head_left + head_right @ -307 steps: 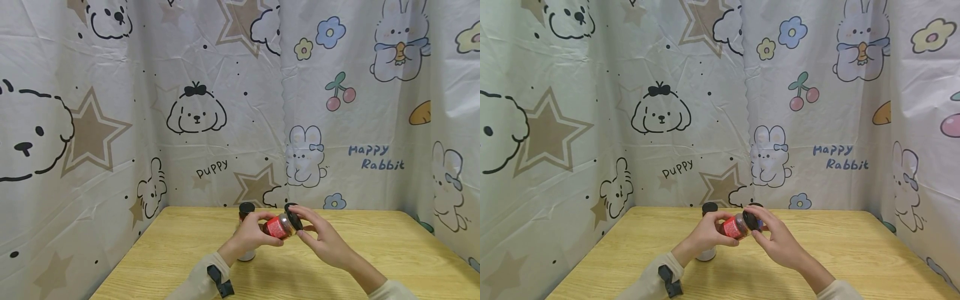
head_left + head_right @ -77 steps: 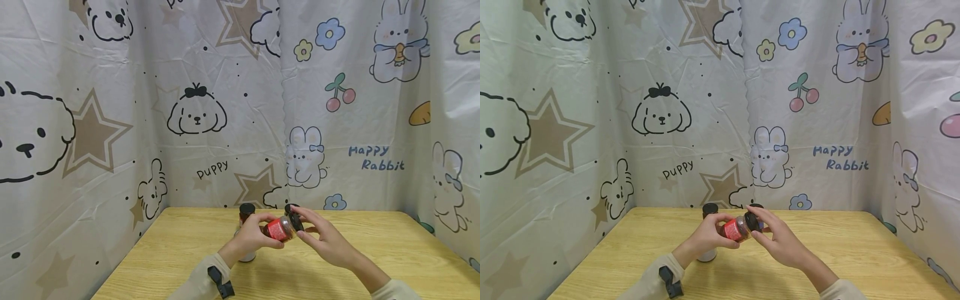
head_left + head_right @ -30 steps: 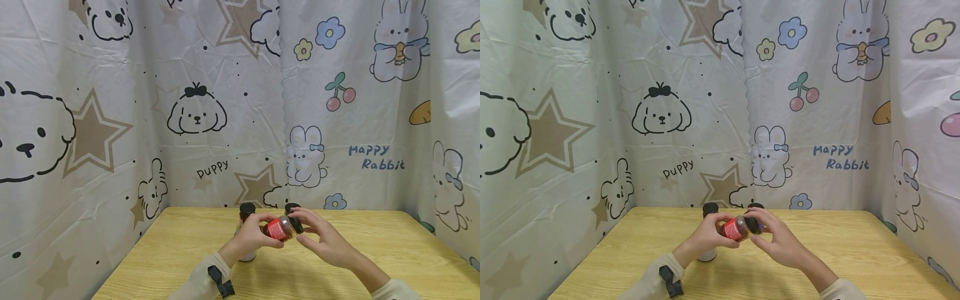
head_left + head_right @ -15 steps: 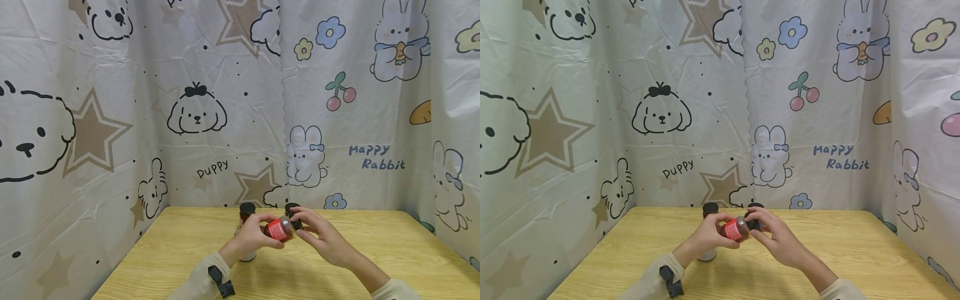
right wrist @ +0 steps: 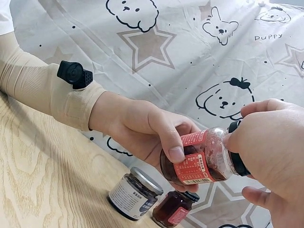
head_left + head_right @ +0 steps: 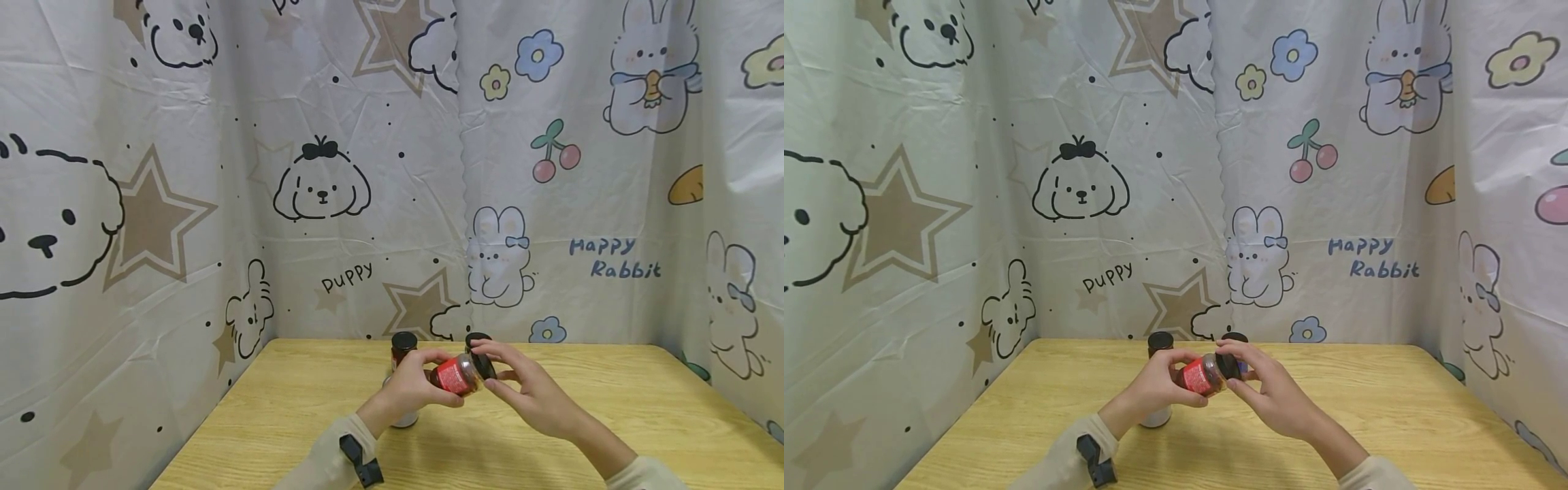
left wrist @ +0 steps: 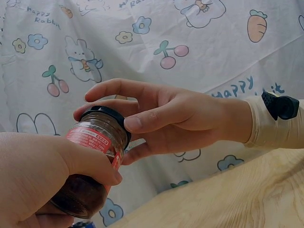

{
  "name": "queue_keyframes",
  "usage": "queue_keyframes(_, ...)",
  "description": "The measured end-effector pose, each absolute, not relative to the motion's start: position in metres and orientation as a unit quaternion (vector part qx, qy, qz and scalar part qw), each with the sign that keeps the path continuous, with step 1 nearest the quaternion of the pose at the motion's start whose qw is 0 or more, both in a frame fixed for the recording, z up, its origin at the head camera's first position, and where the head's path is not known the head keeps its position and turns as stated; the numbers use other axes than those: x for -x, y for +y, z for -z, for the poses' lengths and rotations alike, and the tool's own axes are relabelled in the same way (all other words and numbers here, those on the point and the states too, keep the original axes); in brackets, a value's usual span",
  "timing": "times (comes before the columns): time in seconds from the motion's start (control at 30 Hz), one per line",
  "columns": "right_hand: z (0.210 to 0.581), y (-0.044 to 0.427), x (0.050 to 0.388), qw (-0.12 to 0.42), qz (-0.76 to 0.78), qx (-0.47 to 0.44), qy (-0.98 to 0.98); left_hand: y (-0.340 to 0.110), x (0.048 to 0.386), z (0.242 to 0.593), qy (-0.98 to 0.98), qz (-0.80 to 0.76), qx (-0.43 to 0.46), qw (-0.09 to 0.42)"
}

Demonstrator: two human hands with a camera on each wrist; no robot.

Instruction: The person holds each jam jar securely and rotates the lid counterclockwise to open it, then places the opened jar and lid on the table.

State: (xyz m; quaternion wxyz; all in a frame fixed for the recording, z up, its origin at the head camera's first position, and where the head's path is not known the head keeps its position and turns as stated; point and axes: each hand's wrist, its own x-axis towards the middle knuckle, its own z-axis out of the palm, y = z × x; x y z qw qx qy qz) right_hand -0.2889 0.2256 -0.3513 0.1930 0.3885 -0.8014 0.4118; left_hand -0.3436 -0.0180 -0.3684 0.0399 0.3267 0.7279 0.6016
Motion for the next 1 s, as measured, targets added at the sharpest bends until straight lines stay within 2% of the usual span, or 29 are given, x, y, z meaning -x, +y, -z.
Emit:
queue_keyframes(0.4,0.3509,0.2261,0.2873,0.203,-0.400,-0.382,-0.808,-0.0177,0.3440,0.3683,0.726,-0.603,-0.327,0.038)
queue_keyframes(0.8,0.3512,0.2265,0.2877,0.179,-0.416,-0.362,-0.815,-0.0180,0.3435,0.3676,0.723,-0.610,-0.322,0.046)
queue_keyframes(1.0,0.3508,0.2259,0.2869,0.184,-0.408,-0.363,-0.817,-0.0176,0.3441,0.3677,0.723,-0.609,-0.323,0.043)
